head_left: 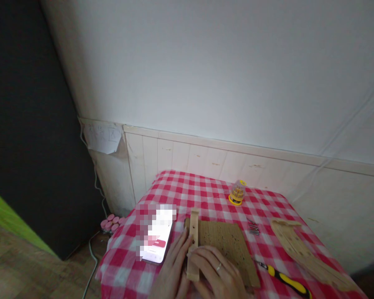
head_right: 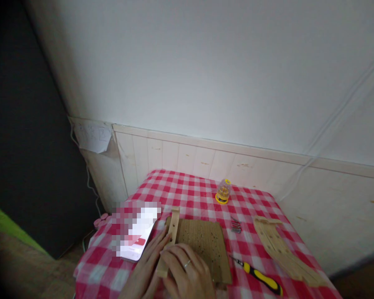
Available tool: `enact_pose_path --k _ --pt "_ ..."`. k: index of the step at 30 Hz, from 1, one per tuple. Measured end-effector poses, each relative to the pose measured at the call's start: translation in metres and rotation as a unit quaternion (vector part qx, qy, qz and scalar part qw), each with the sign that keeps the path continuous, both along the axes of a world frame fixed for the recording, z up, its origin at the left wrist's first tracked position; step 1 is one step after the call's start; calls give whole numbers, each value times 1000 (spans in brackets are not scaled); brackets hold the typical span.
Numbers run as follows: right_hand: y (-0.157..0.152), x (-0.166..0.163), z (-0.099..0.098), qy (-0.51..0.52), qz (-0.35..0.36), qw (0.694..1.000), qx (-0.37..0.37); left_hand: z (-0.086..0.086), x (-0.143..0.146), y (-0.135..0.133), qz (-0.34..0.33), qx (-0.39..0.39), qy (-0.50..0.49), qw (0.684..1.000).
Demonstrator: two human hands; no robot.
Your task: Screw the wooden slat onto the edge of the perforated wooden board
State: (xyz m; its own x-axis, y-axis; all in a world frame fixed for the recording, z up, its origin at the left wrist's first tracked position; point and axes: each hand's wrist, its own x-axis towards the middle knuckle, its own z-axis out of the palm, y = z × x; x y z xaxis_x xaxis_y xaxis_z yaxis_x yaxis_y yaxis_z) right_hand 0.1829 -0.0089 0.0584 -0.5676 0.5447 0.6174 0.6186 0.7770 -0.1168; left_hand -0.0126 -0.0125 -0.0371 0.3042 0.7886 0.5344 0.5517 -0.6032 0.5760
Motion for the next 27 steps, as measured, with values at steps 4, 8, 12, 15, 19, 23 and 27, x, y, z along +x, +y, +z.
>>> enact_pose_path --k 4,8,12,15,19,23,27 --pt "8 8 -11 13 4 1000 -11 -7 1 2 -13 -14 2 1000" --pt "12 11 -20 27 11 998 57 -1 0 0 -33 -40 -16 999" --pt "10 10 -20 16 8 995 98 5 1 -3 -36 -53 -41 997" --pt "9 10 -19 6 12 994 108 5 2 -5 -20 -74 -46 996" --pt "9 11 -20 -3 3 991 130 10 4 -9 -13 -93 -37 995" --pt "8 10 -20 0 2 993 117 22 6 -11 -21 -106 -35 994" --pt "6 7 -14 9 4 995 98 29 10 -10 -20 -90 -36 995"
